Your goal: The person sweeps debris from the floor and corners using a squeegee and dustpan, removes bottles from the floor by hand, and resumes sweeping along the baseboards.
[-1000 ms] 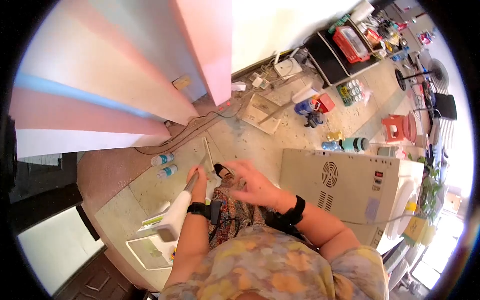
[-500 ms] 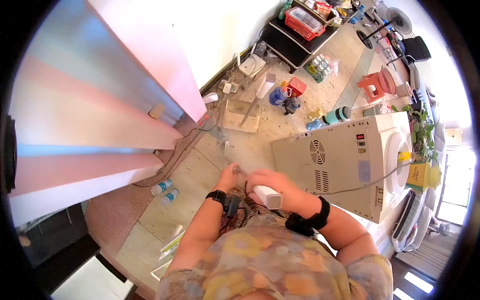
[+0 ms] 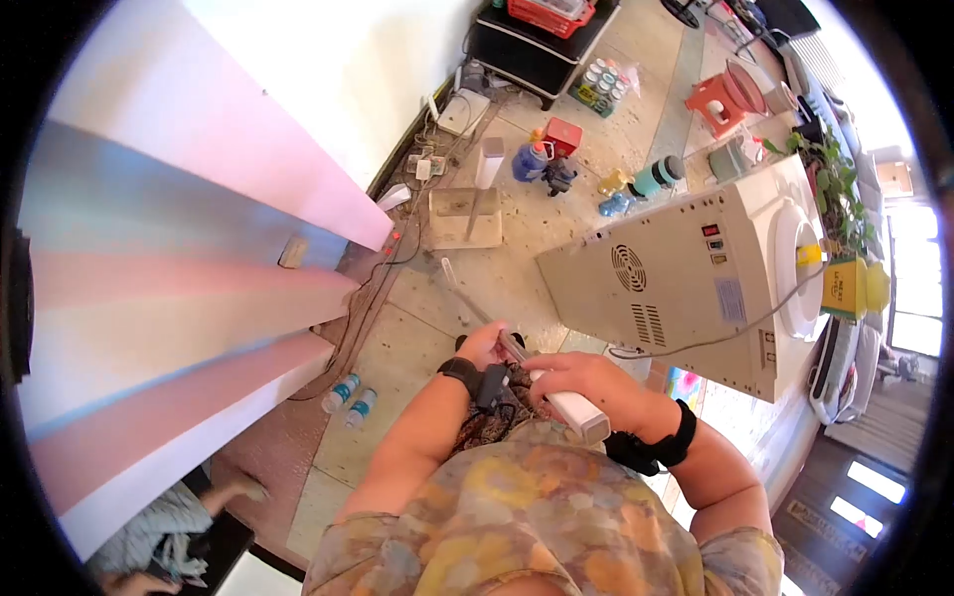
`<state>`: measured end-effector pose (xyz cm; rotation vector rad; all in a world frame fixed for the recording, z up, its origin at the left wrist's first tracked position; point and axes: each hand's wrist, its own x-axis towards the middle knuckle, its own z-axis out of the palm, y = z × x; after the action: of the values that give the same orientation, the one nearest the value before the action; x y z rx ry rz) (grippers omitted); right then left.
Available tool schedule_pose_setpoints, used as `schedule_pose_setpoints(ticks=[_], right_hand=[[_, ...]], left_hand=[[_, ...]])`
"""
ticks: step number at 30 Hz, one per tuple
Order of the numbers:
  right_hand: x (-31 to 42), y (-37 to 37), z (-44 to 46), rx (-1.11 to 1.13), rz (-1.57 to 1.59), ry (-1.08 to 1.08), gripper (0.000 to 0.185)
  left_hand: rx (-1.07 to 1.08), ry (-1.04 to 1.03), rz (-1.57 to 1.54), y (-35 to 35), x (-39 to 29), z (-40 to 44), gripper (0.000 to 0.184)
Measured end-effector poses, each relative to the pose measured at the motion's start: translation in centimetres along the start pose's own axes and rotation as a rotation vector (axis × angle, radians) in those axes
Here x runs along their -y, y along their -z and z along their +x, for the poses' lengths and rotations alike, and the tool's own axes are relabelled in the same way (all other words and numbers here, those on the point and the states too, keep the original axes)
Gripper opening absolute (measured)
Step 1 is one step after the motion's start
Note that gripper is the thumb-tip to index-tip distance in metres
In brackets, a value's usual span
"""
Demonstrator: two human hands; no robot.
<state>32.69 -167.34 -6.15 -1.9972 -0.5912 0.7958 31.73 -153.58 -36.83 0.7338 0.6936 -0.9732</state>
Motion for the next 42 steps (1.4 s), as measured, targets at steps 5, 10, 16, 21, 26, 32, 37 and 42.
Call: schedule_pose_setpoints(ticks=[5, 10, 16, 21, 26, 32, 37, 42], right_hand=[[-1.0, -0.5, 0.2, -0.112, 0.042, -0.005, 0.018], [-2.4, -0.8, -0.4, -0.203, 0.069, -0.037, 0.019], [-1.0, 1.6, -2.7, -0.141, -0.057, 0.061, 0.021], [1.5, 3.8, -4.9, -0.074, -0.096, 0.032, 0.019], [-1.9, 3.1, -4.2, -0.095, -0.042, -0.019, 0.014], [-4.1, 0.6, -4.1, -0.415, 0.056, -0.057, 0.014], [-1.9, 2.1, -5.3, -0.510, 0.131, -0.085, 0.010], [0.6, 3.6, -6.9, -0.270, 0.035, -0.004, 0.010]], left_hand=[[0.038, 0.061, -0.036, -0.6, -2.0, -0.6, 0.022], [0.051, 0.137, 0.025, -1.9, -2.6, 0.1, 0.020], [0.075, 0.150, 0.122, -5.4, -2.2, -1.4, 0.019], [0.140, 0.260, 0.191, -7.9, -2.9, -3.5, 0.020], [0.075, 0.254, 0.389, -7.7, -3.7, -4.0, 0.023], [0.033, 0.279, 0.528, -6.3, -2.8, -3.5, 0.038], [0.114, 0.263, 0.320, -7.7, -2.0, -4.1, 0.038], [0.097, 0.293, 0.213, -9.9, -1.0, -3.5, 0.032]])
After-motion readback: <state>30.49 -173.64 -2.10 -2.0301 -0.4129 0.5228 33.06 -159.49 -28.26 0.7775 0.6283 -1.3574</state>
